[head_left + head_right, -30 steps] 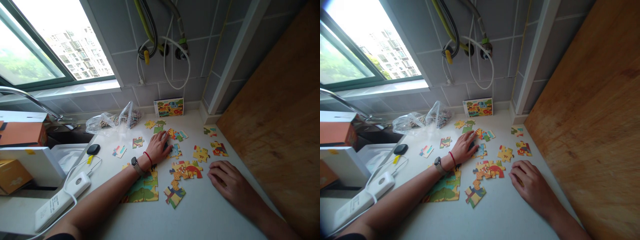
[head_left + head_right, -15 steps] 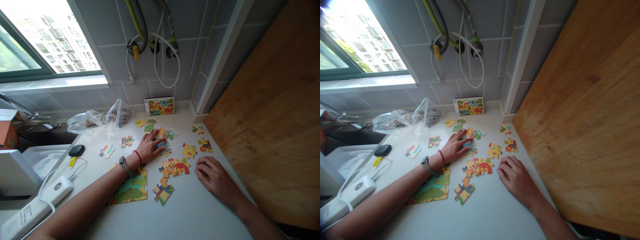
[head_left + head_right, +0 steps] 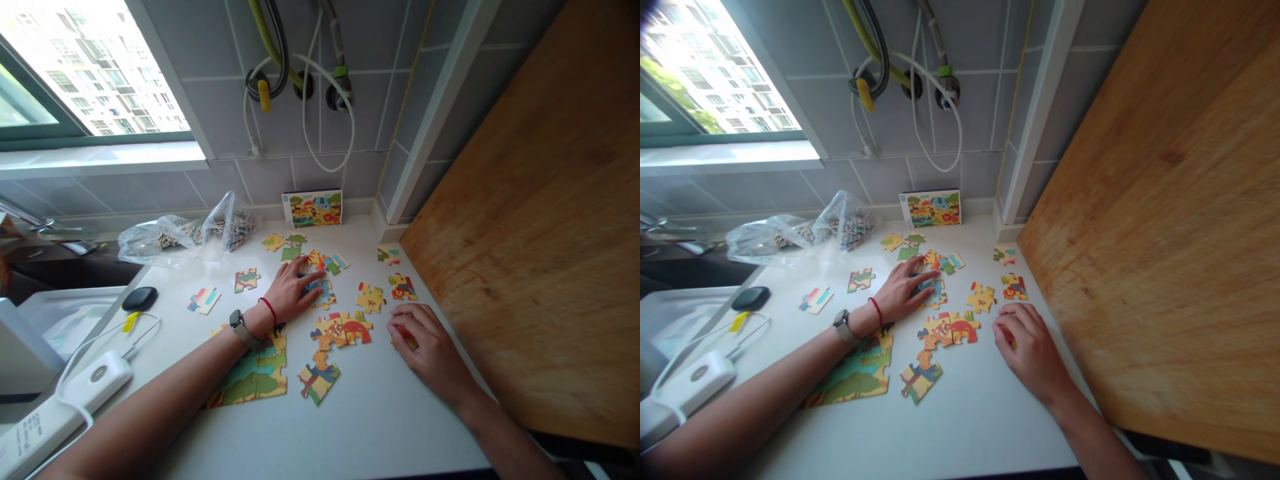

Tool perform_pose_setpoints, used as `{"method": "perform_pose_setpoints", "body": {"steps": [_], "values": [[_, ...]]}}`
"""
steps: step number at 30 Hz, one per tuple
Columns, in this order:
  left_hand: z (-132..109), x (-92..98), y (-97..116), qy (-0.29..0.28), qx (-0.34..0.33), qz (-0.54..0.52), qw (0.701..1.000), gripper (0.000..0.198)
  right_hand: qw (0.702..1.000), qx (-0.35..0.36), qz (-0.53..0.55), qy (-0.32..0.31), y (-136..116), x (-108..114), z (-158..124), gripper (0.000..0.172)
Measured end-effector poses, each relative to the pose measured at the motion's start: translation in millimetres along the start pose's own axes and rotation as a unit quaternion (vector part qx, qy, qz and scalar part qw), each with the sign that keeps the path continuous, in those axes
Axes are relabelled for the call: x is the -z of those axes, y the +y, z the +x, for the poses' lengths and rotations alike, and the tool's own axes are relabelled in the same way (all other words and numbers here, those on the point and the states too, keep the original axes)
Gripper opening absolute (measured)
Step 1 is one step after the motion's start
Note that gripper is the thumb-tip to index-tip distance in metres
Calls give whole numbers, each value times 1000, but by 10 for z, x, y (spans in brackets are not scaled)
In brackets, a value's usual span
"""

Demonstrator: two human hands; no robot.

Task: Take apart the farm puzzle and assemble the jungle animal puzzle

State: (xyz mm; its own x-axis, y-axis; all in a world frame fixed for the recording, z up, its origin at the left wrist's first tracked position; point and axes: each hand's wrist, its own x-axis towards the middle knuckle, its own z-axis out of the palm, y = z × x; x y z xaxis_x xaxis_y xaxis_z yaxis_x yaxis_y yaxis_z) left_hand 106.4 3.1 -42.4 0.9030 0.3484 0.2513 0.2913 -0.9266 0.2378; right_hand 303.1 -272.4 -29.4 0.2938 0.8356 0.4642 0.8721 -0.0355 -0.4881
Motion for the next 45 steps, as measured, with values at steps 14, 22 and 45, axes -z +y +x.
{"method": "perform_pose_setpoints", "body": {"steps": [14, 22, 45], "values": [[5, 48, 31, 29, -24, -37, 999, 31, 988, -104, 55, 98, 167, -3, 8, 18], [16, 22, 21, -11, -22, -34, 999, 33, 994, 3, -71, -88, 99, -54, -80, 43], [-109, 255, 586, -56, -139, -108, 983, 27, 997, -59, -51, -6, 123, -50, -28, 22]]}}
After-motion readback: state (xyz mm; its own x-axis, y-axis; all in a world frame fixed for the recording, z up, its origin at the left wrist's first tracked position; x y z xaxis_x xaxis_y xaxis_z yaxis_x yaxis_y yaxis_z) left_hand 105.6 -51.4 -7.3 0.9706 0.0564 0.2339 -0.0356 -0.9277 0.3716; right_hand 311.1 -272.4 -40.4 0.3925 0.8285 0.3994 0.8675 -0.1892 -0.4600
